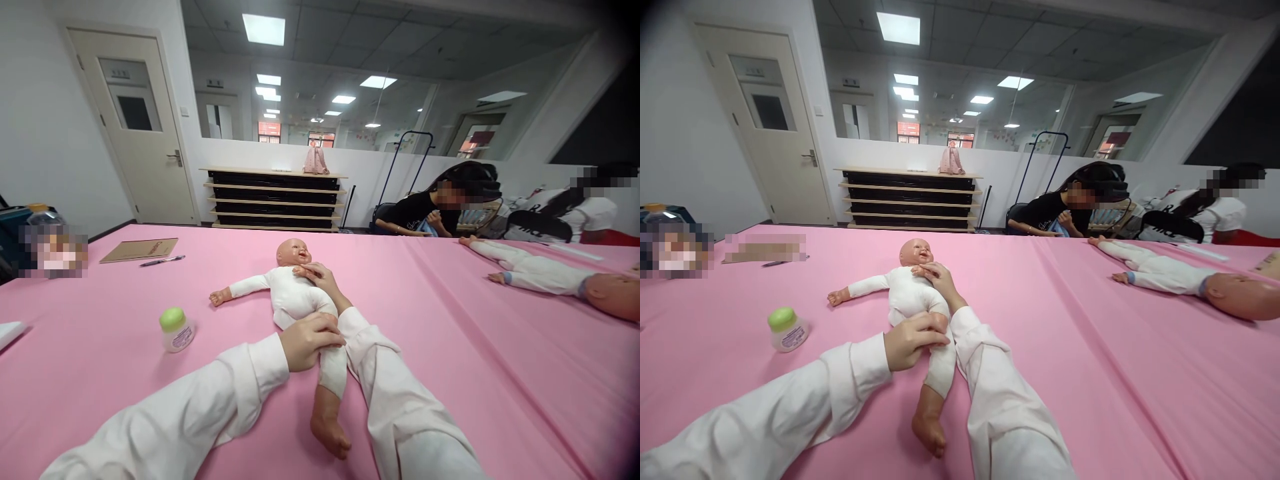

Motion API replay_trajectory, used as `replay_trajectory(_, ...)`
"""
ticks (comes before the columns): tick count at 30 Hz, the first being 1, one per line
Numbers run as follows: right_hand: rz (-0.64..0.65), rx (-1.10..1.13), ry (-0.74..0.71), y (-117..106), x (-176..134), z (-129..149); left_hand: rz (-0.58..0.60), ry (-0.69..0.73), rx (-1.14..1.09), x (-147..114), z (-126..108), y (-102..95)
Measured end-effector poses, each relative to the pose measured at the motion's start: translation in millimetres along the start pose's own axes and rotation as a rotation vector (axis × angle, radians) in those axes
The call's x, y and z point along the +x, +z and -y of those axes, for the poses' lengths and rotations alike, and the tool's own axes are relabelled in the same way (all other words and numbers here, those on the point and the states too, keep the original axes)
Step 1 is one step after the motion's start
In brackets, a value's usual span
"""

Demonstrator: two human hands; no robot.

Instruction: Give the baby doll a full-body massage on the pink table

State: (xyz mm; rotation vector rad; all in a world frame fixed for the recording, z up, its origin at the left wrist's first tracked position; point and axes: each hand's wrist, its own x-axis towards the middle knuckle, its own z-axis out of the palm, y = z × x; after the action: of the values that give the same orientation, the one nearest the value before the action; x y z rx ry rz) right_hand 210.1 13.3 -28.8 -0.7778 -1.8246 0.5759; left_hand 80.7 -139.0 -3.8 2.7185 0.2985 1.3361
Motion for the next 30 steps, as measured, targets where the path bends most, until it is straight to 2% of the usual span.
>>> replay_trajectory(2,-0.014,0.032,0.025,1.4,0.2,1.2,-0.022,-0.010,-0.025,-0.5,2.0,-1.8)
replay_trajectory(5,-0.191,0.171,0.094,-0.8,-0.6,-2.0,-0.022,0.006,-0.010,-1.5,-9.0,-14.7)
replay_trajectory(7,-0.385,0.282,0.109,-8.9,-1.9,-11.4,-0.007,0.010,0.033,-5.5,-26.3,-28.4)
replay_trajectory(10,-0.767,0.381,0.146,-29.6,-5.8,-38.6,0.074,0.018,0.122,-20.9,-61.7,-49.3)
replay_trajectory(11,-0.886,0.400,0.190,-37.1,-7.8,-49.8,0.117,0.031,0.150,-28.6,-73.5,-54.6)
replay_trajectory(13,-1.045,0.466,0.329,-49.5,-12.0,-71.7,0.221,0.025,0.220,-47.3,-92.7,-61.1)
replay_trajectory(16,-1.117,0.521,0.436,-58.4,-16.7,-95.2,0.309,0.058,0.350,-78.6,-105.6,-62.2)
replay_trajectory(20,-1.140,0.517,0.424,-57.5,-17.5,-104.2,0.318,0.038,0.360,-109.0,-102.4,-60.5)
replay_trajectory(23,-1.163,0.467,0.396,-56.6,-19.3,-102.0,0.274,0.011,0.342,-115.9,-100.3,-61.9)
replay_trajectory(30,-1.272,0.265,0.397,-58.6,-37.4,-91.5,0.235,-0.017,0.247,-111.2,-97.9,-68.9)
